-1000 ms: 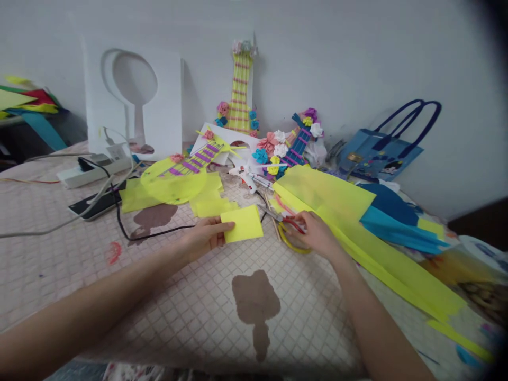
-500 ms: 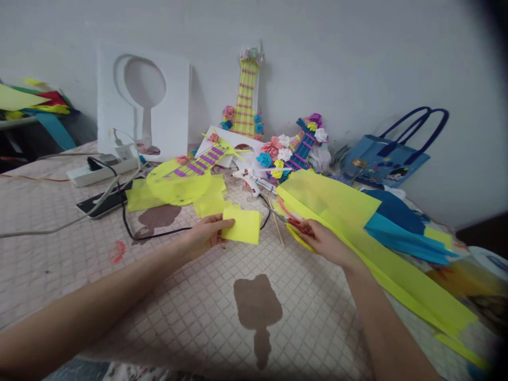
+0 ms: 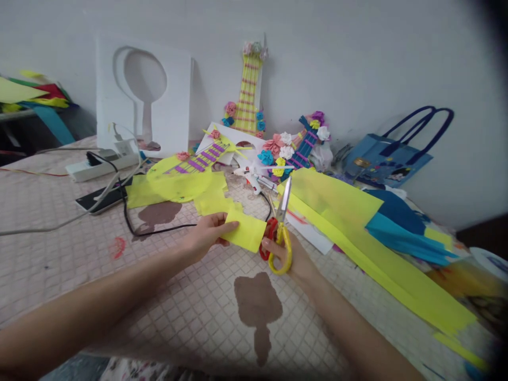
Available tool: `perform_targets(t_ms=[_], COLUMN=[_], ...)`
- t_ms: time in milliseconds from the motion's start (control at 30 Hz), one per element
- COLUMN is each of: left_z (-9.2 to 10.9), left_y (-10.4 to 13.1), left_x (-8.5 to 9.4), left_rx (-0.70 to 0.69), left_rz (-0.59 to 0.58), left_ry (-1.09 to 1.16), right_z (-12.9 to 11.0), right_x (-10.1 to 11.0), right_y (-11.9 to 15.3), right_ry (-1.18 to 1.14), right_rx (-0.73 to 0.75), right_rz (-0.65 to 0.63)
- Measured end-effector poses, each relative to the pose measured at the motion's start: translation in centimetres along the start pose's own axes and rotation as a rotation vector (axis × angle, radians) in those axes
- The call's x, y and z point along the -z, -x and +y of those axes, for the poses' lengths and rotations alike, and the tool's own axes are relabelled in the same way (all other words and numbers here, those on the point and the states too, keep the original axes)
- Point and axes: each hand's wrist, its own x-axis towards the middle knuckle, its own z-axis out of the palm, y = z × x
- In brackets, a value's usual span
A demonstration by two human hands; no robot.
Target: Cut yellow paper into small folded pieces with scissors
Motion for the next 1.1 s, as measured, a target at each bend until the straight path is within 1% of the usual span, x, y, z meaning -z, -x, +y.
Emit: perform_targets(t_ms=[133,300,433,533,633,700,767,800,867,967,1033,1100], left_z=[0.0,-0.5,-1.1,-1.2,-0.9,-0.4,0.1,0.3,0.8,1.2,1.3,1.2], left_y=[0.3,0.5,0.9,1.1,0.7,0.2,-0.4,-0.6,-0.9,-0.7,-0.4,-0.2], left_x=[-0.4,-0.9,-1.7,-2.1,-1.7,-0.9,0.0,0.3,0.8,0.8,0.6,0.4], left_rx=[0.01,0.09,0.14,0.116,0.045,0.007,-0.001,-0.001,0.003,0.039,0.073,0.086], left_rz=[-0.024,-0.146,-0.165,-0.142,-0.123,-0.099,-0.089,-0.106,-0.201,-0.363,-0.407,-0.41], left_ry=[-0.019,0.155,0.218,0.231,0.241,0.18,0.02,-0.078,-0.276,-0.511,-0.585,-0.556], right_z=[0.2,0.4,0.3,0.3,0.2,0.2,0.1,0.0,0.0,-0.1,-0.2,-0.3], right_x=[0.0,0.2,0.1,0.1,0.1,0.1,-0.1,-0.3,-0.7,-1.4,-1.9,-2.2], right_y=[-0.3,-0.6,-0.4,-0.3,-0.3,-0.2,0.0,0.1,0.5,0.9,1.0,1.1], right_ry=[-0.068,-0.141,-0.184,-0.153,-0.135,-0.125,-0.098,-0.081,-0.055,-0.031,-0.019,-0.016], right_rx=[0.01,0.054,0.062,0.044,0.041,0.035,0.004,-0.018,-0.071,-0.133,-0.146,-0.143], right_rz=[0.082,0.154,0.167,0.171,0.171,0.142,0.089,0.058,-0.003,-0.046,-0.049,-0.04])
